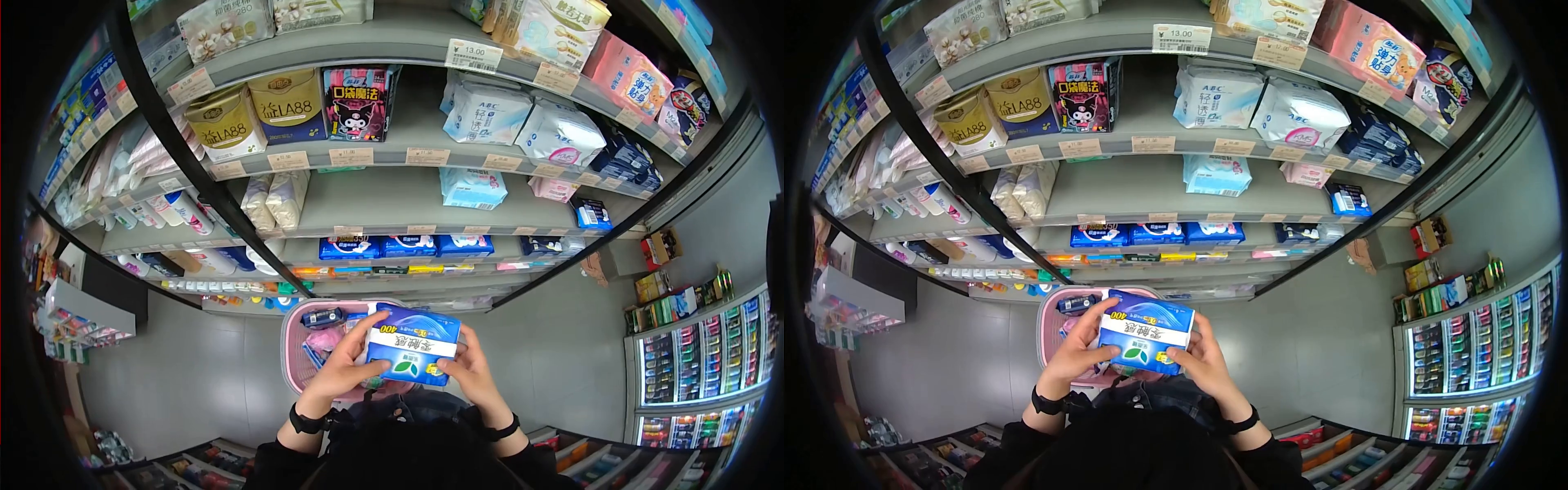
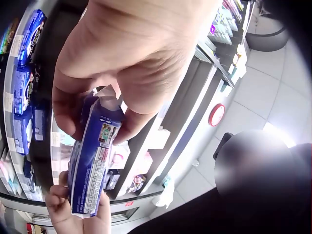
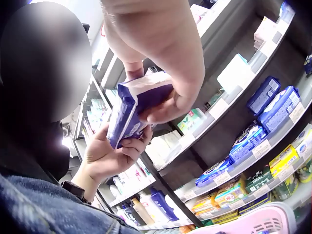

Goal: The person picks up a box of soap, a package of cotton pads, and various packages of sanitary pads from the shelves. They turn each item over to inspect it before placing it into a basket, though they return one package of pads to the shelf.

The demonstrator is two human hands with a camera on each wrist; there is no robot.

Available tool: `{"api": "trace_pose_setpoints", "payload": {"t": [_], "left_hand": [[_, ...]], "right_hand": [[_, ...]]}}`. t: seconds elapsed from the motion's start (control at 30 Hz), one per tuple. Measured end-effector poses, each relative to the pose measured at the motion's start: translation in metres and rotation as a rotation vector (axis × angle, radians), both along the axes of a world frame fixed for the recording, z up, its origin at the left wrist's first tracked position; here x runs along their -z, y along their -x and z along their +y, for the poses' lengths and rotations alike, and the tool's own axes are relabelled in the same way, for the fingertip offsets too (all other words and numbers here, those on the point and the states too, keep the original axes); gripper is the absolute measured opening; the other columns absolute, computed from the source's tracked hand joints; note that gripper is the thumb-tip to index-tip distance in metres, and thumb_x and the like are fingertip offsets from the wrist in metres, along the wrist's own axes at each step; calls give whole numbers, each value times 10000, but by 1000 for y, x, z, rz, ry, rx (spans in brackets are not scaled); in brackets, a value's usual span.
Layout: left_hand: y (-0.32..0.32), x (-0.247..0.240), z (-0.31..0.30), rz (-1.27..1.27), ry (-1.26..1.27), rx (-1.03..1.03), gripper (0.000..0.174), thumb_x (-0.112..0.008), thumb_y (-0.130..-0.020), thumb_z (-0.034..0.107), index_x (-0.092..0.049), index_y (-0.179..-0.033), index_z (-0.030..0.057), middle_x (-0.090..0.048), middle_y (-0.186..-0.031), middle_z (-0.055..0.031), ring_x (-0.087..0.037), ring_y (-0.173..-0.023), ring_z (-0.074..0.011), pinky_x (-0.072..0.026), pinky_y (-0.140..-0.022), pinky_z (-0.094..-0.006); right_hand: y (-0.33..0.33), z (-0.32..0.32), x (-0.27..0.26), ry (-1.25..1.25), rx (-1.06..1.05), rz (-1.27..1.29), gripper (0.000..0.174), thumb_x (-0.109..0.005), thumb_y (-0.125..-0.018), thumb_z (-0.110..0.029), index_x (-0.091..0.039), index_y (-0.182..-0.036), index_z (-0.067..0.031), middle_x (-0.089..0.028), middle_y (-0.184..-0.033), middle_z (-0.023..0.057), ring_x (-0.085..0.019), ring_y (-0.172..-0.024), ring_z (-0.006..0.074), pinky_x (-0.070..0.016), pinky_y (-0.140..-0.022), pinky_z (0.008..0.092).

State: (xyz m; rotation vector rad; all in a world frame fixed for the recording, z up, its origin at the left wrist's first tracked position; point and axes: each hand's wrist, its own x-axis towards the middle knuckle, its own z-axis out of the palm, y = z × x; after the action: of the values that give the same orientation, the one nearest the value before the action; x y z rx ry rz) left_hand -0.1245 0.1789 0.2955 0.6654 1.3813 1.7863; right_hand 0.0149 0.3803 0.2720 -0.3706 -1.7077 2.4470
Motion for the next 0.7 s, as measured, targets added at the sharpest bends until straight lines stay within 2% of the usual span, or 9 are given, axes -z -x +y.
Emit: {"api": "trace_pose_setpoints", "payload": {"t": [0.07,0.13,0.23,0.37,0.5,0.57,0.6,0.67,0.7], "left_hand": [[-3,-2,3,45,-19,-57,800,-669,-802,-51,-269,-1482,82,-514,-1299,-107,-460,-1236,-201,-319,-1074,-354],[-6,1,4,-74,-92,-81,792,-661,-800,-65,-273,-1472,92,-527,-1274,-125,-487,-1202,-195,-349,-1050,-341],[-8,6,10,-221,-66,-302,629,-634,-836,-68,-360,-1376,101,-597,-1106,-99,-556,-1067,-145,-479,-829,-242],[-7,23,10,-306,-113,-397,448,-632,-866,-32,-434,-1247,96,-568,-1162,-77,-574,-1031,-135,-474,-853,-253],[-8,43,7,-259,-106,-390,374,-620,-895,14,-450,-1216,101,-546,-1212,-84,-566,-1080,-162,-475,-880,-281],[-8,40,9,-421,-94,-297,324,-609,-916,67,-459,-1200,109,-543,-1221,-90,-546,-1145,-204,-474,-913,-319],[-7,34,8,-420,-96,-299,324,-609,-916,67,-459,-1200,109,-543,-1221,-90,-546,-1145,-204,-474,-913,-319],[-6,20,3,-874,-317,-113,319,-603,-927,109,-455,-1209,94,-538,-1228,-90,-524,-1190,-228,-466,-942,-353],[-9,19,5,-899,-304,-207,372,-612,-908,82,-435,-1235,70,-542,-1219,-89,-533,-1175,-205,-457,-956,-349]], "right_hand": [[1,1,-4,47,25,35,748,-631,-863,47,-208,-1462,-103,-543,-1245,149,-571,-1117,214,-463,-948,339],[2,-2,-14,77,54,58,714,-639,-853,55,-246,-1428,-102,-550,-1221,140,-572,-1115,214,-466,-945,339],[1,-2,-8,90,83,101,614,-658,-832,69,-323,-1322,-90,-563,-1161,125,-573,-1108,209,-475,-932,339],[-1,9,8,-88,21,80,445,-681,-803,85,-397,-1109,-69,-563,-1084,110,-583,-1081,190,-488,-902,331],[-1,-5,-2,-65,154,56,397,-691,-815,50,-419,-1081,-64,-564,-1107,120,-585,-1063,175,-485,-887,315],[1,-11,-2,-409,389,213,295,-695,-788,45,-509,-996,-50,-616,-1081,117,-611,-1048,219,-493,-877,336],[2,-8,-5,-410,387,215,295,-695,-788,45,-509,-996,-50,-616,-1081,117,-611,-1048,219,-493,-877,336],[2,2,-15,-985,280,446,223,-683,-719,66,-602,-899,-37,-666,-1030,109,-619,-1058,293,-497,-891,387],[1,1,-18,-985,279,447,223,-683,-719,66,-602,-899,-37,-666,-1030,109,-619,-1058,293,-497,-891,387]]}}
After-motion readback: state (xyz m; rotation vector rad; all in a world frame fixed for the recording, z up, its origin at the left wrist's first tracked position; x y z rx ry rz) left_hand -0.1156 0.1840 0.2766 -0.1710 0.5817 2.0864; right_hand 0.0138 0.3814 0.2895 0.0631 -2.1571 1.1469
